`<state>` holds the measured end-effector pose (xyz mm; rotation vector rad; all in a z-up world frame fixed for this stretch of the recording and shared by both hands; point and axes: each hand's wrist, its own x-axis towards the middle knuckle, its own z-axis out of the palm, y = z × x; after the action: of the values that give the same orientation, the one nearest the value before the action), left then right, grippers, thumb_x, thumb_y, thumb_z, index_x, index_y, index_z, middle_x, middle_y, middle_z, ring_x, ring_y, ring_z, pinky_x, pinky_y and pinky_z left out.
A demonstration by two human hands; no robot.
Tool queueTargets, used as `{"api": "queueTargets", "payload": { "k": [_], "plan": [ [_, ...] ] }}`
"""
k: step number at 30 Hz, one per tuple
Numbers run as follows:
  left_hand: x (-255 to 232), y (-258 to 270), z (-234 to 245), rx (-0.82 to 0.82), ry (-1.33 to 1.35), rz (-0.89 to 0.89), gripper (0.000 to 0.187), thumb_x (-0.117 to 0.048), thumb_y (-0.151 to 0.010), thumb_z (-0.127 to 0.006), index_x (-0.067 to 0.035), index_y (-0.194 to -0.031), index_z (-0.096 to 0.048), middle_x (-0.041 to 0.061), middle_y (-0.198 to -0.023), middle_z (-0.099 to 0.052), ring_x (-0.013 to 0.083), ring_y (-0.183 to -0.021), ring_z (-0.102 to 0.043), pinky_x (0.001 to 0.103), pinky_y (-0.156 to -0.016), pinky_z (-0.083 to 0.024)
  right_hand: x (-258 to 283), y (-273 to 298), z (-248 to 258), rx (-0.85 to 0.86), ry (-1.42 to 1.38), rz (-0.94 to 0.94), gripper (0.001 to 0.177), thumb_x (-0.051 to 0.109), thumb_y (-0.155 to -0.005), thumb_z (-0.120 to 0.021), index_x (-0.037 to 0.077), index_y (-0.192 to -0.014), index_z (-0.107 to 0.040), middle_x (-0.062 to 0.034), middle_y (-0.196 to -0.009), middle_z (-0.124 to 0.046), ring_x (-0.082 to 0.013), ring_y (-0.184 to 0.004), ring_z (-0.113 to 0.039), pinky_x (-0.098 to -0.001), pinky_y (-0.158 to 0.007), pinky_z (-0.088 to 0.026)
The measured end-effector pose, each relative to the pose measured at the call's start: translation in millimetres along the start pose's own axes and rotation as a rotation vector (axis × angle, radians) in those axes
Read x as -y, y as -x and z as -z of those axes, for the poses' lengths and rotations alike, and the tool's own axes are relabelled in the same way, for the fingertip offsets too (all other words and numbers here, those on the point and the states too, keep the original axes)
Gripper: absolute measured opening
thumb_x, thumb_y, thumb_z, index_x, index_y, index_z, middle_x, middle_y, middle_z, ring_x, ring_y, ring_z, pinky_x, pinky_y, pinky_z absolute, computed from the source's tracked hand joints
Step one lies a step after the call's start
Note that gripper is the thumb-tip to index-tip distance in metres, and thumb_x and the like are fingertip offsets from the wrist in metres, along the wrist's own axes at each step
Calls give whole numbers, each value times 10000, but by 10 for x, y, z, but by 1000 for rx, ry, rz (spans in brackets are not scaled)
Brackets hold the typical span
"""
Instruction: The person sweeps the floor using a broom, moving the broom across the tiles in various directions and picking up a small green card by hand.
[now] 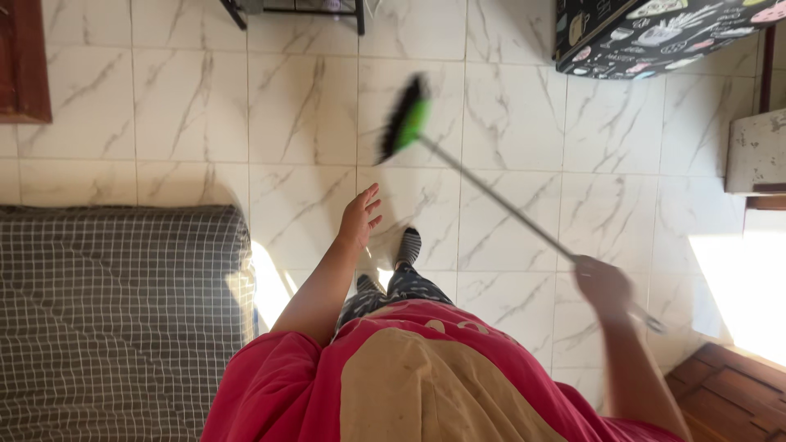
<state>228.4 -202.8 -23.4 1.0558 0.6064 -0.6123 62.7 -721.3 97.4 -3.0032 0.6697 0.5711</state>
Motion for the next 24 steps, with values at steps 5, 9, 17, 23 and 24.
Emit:
{"api": "queueTargets", "payload": {
  "k": [5, 9, 17, 23, 24],
  "plan": [
    [-412, -162, -297, -80, 29, -65, 523, -419, -1019, -412, -190, -1469, -544, -43, -1579, -468, 206, -1402, -454, 447, -1082, -389, 1332, -580, -335, 283, -152, 135, 377, 363, -942, -562, 444, -1300, -653, -115, -938, -762, -350, -935, -725, -499, -848, -557],
    [-605, -163, -344, -161, 76, -93, 517, -405, -1024, -438, -164, -1469, -544, -17, -1563, -477, 207, -1403, -455, 449, -1078, -392, 2429, -933, -551, 318, -219, 354, 380, 379, -954, -593, 397, -1333, -619, -104, -1018, -758, -339, -990, -714, -500, -851, -562],
    [-545, 18, -137, -257, 104, -123, 531, -395, -1050, -369, -158, -1509, -491, -15, -1590, -436, 216, -1423, -429, 449, -1120, -371, 3770, -2125, -678, 376, -133, 286, 446, 142, -958, -542, 392, -1293, -696, -48, -1182, -741, -294, -1078, -712, -461, -908, -577],
    [-440, -115, -278, -300, 41, -33, 524, -403, -1047, -362, -176, -1498, -503, -17, -1599, -440, 220, -1456, -408, 453, -1137, -369, 3002, -2799, -714, 253, -116, 238, 395, 212, -916, -542, 340, -1253, -705, -22, -1245, -708, -300, -1159, -662, -496, -919, -563],
    [-435, -155, -329, -274, 32, -37, 524, -403, -1047, -364, -176, -1499, -502, -18, -1601, -438, 221, -1456, -408, 451, -1136, -369, 2749, -2811, -707, 223, -101, 247, 396, 236, -887, -554, 320, -1247, -695, -8, -1267, -694, -307, -1161, -654, -503, -914, -559]
  ]
}}
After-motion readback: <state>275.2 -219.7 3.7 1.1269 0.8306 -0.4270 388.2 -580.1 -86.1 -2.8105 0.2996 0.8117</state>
